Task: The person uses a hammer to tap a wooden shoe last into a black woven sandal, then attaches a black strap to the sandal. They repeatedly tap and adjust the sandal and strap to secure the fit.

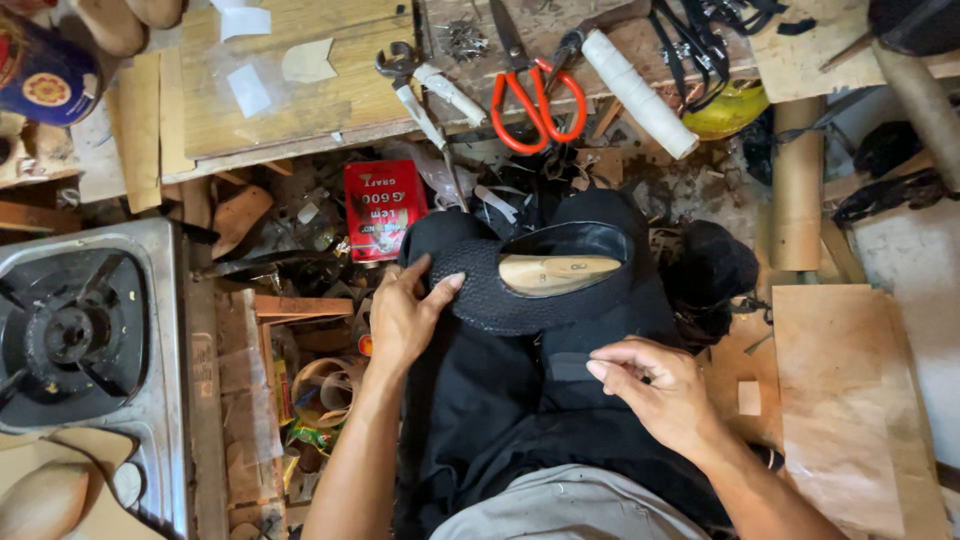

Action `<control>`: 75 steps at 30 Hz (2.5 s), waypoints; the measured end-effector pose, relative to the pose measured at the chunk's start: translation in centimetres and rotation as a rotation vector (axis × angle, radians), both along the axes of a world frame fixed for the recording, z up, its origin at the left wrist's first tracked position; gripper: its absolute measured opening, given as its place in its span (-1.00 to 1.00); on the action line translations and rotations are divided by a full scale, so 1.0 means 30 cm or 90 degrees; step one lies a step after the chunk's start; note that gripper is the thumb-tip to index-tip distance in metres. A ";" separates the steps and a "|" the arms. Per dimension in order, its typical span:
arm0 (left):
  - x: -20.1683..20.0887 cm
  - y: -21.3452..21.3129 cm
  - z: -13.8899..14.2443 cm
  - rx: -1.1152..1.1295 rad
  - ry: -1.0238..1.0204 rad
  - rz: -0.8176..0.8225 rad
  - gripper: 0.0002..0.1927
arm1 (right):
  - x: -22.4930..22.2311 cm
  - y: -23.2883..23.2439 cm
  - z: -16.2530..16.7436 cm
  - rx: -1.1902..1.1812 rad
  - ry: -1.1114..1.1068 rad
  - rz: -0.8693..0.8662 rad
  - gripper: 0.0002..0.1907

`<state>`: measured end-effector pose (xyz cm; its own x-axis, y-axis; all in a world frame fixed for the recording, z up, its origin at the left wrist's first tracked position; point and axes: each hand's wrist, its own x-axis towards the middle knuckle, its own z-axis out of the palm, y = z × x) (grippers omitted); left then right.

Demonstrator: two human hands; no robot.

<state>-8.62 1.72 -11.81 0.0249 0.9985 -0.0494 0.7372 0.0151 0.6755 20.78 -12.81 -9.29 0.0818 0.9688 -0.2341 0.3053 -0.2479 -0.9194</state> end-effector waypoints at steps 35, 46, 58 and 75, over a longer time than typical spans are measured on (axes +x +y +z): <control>0.236 -0.227 0.187 -0.221 -0.727 -0.058 -0.84 | 0.204 0.183 0.051 0.157 -0.251 -0.228 -0.89; 0.232 -0.230 0.161 -0.231 -0.737 -0.057 -0.84 | 0.158 0.185 0.094 0.239 -0.482 -0.185 -0.91; 0.147 -0.209 0.126 -0.209 -0.723 -0.029 -0.88 | 0.153 0.224 0.076 0.206 -0.393 -0.170 -0.88; -0.004 0.023 0.079 -0.225 -0.582 0.101 -0.87 | 0.149 0.331 0.127 0.053 -0.154 0.089 -0.67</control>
